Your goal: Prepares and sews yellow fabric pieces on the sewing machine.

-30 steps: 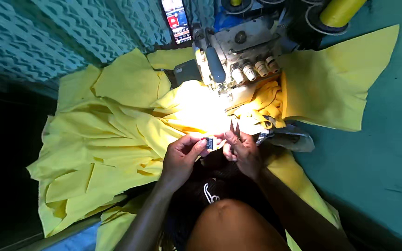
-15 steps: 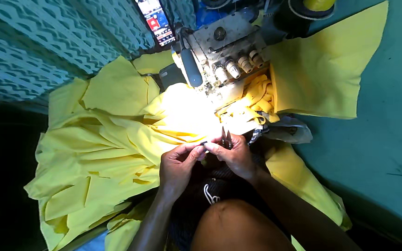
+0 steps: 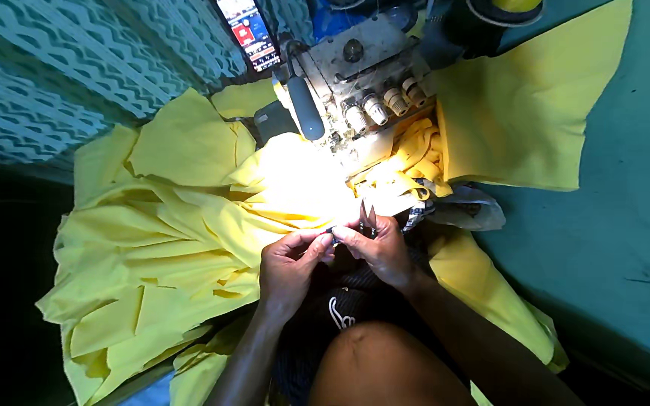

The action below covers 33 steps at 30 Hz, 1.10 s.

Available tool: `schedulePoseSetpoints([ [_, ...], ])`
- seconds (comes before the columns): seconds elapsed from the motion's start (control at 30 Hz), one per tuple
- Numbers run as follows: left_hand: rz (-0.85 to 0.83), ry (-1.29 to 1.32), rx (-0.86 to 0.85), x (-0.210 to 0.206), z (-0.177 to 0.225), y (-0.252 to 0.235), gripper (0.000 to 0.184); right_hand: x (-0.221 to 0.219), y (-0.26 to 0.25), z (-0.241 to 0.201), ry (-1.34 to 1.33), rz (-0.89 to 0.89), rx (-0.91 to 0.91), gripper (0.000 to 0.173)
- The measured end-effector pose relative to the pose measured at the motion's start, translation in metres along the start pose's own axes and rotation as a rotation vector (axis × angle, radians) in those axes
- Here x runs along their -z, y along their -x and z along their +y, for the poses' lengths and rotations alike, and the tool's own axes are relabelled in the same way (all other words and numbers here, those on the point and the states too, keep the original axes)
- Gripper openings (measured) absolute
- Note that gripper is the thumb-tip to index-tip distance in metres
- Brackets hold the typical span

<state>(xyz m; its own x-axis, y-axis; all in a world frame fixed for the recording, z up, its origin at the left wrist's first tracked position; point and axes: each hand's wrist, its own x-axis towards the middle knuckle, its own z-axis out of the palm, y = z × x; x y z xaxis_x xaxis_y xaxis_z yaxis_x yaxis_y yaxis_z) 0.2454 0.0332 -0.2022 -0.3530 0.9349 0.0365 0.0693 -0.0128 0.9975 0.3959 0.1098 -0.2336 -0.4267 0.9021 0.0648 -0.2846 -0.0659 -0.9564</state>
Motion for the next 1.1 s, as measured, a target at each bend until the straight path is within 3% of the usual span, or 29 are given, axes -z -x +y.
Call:
schedulePoseSetpoints([
  [0.17, -0.095, 0.011, 0.14, 0.014, 0.007, -0.008, 0.032, 0.003, -0.005, 0.001, -0.09, 0.048, -0.042, 0.006],
  [0.43, -0.154, -0.144, 0.146, 0.003, 0.017, -0.018, 0.01, 0.005, -0.007, -0.003, -0.135, 0.058, -0.043, 0.008],
  [0.6, -0.136, -0.237, 0.095, -0.005, 0.017, -0.029, 0.013, 0.014, -0.011, 0.004, 0.003, 0.123, 0.059, 0.002],
  [0.67, -0.144, -0.367, 0.044, -0.004, 0.023, -0.044, 0.015, 0.022, -0.019, 0.016, 0.222, 0.21, 0.122, 0.027],
  [0.73, -0.144, -0.52, 0.01, -0.002, 0.036, -0.068, 0.02, 0.028, -0.029, 0.028, 0.316, 0.221, 0.028, 0.043],
  [0.87, -0.252, -0.554, 0.192, -0.003, 0.035, -0.118, 0.027, 0.026, -0.03, 0.033, 0.211, 0.158, -0.197, 0.01],
  [0.97, -0.256, -0.406, 0.374, -0.006, 0.028, -0.128, 0.024, 0.026, -0.016, 0.033, 0.146, 0.194, -0.161, 0.004],
  [1.1, -0.089, -0.276, 0.47, -0.012, 0.027, -0.127, 0.02, 0.028, -0.011, 0.031, 0.118, 0.191, -0.14, 0.003],
])
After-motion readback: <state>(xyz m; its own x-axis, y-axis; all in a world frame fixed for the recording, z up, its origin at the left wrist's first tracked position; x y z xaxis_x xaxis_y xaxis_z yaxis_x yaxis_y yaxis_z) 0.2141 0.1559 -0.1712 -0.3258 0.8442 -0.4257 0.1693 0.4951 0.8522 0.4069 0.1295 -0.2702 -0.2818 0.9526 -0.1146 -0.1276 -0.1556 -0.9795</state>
